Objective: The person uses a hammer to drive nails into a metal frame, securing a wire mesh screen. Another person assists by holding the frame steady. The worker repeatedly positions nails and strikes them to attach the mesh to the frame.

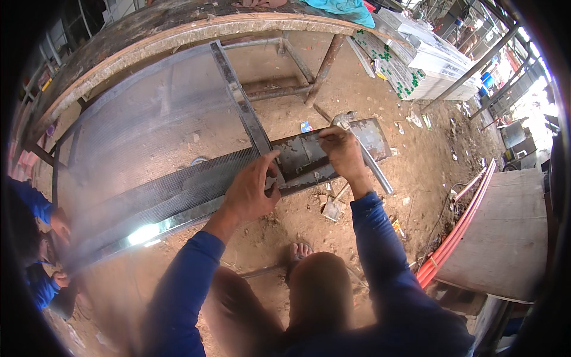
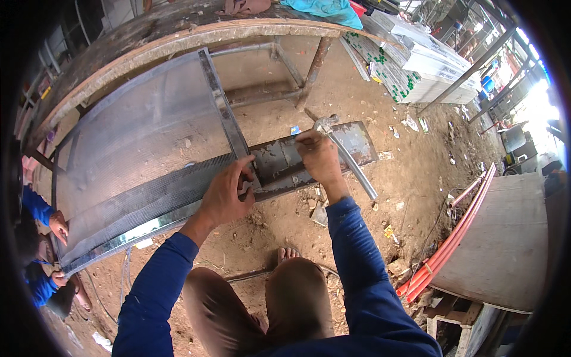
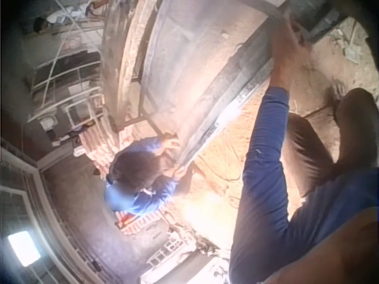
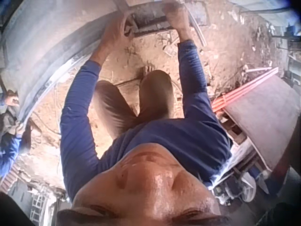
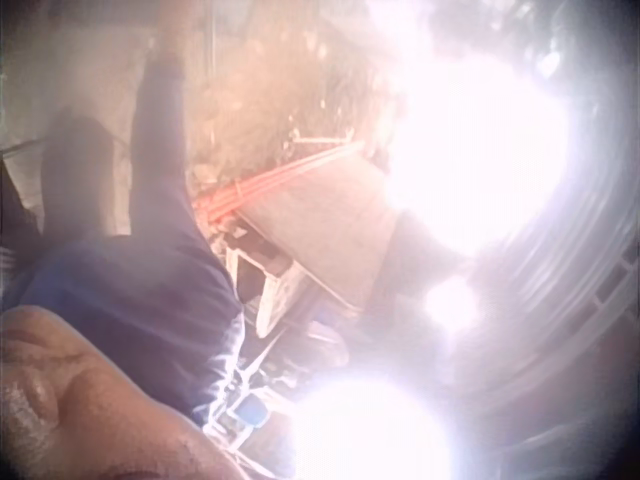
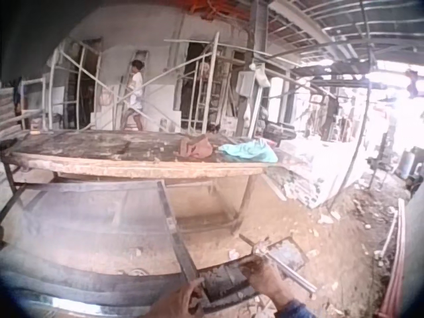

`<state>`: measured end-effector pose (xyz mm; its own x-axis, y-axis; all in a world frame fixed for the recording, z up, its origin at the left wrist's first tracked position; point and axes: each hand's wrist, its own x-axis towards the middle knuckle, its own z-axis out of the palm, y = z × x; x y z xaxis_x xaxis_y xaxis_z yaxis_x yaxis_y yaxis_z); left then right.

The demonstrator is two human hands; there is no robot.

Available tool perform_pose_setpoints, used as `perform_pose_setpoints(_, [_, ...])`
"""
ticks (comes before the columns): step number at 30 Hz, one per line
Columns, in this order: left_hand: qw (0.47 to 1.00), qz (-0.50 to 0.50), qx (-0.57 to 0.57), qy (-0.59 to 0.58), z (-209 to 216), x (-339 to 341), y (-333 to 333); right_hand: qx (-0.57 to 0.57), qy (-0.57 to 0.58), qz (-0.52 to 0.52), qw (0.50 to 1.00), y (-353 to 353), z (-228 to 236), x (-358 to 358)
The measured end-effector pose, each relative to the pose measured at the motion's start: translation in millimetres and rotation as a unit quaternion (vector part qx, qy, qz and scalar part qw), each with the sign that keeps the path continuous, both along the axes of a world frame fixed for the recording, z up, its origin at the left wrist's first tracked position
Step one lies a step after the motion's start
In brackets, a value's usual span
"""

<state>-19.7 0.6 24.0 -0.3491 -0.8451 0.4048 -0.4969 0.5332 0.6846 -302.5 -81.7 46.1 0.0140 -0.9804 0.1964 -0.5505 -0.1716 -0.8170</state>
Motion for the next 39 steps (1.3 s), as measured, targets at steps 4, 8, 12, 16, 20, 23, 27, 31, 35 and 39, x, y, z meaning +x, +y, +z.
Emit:
perform_pose_setpoints(4, [1.0, -0.005, 0.012, -0.01, 1.6, -0.5, -0.1, -0.018, 0.078, 0.047, 0.996, -8.3, -5.6, 9.5])
perform_pose_setpoints(8, [0.997, -0.003, 0.062, -0.037, 8.6, 2.4, 3.2, -0.036, 0.128, 0.075, 0.988, -9.4, -8.1, 13.1])
perform_pose_setpoints(12, [0.997, -0.005, 0.071, -0.032, 7.1, -0.1, 2.3, -0.122, 0.175, 0.085, 0.973, -6.0, -8.4, 9.7])
perform_pose_setpoints(16, [0.995, -0.002, 0.093, -0.026, 11.0, 1.1, 3.5, -0.049, 0.144, 0.036, 0.988, -8.9, 6.2, 4.5])
perform_pose_setpoints(20, [0.999, 0.014, 0.023, -0.026, 5.4, 0.0, -2.4, -0.097, 0.09, 0.048, 0.99, -31.2, 21.9, 9.2])
perform_pose_setpoints(23, [0.999, 0.018, 0.021, -0.023, 4.3, 1.7, -0.5, -0.161, 0.095, 0.033, 0.982, -69.5, 53.8, 31.5])
perform_pose_setpoints(27, [1.0, 0.011, -0.013, -0.003, -4.2, 3.8, -8.5, -0.24, 0.046, 0.055, 0.968, -156.5, 124.7, 67.4])
perform_pose_setpoints(31, [1.0, 0.02, 0.01, -0.006, 8.1, 2.4, -8.0, -0.238, 0.069, 0.038, 0.968, -243.1, 193.1, 100.9])
perform_pose_setpoints(35, [0.999, 0.027, 0.03, -0.001, 23.3, 5.3, -14.2, -0.274, 0.119, 0.092, 0.95, -338.1, 241.3, 130.7])
perform_pose_setpoints(39, [0.998, 0.018, 0.065, 0.001, 27.3, 6.1, -21.3, -0.268, 0.199, 0.123, 0.935, -434.4, 273.7, 149.6])
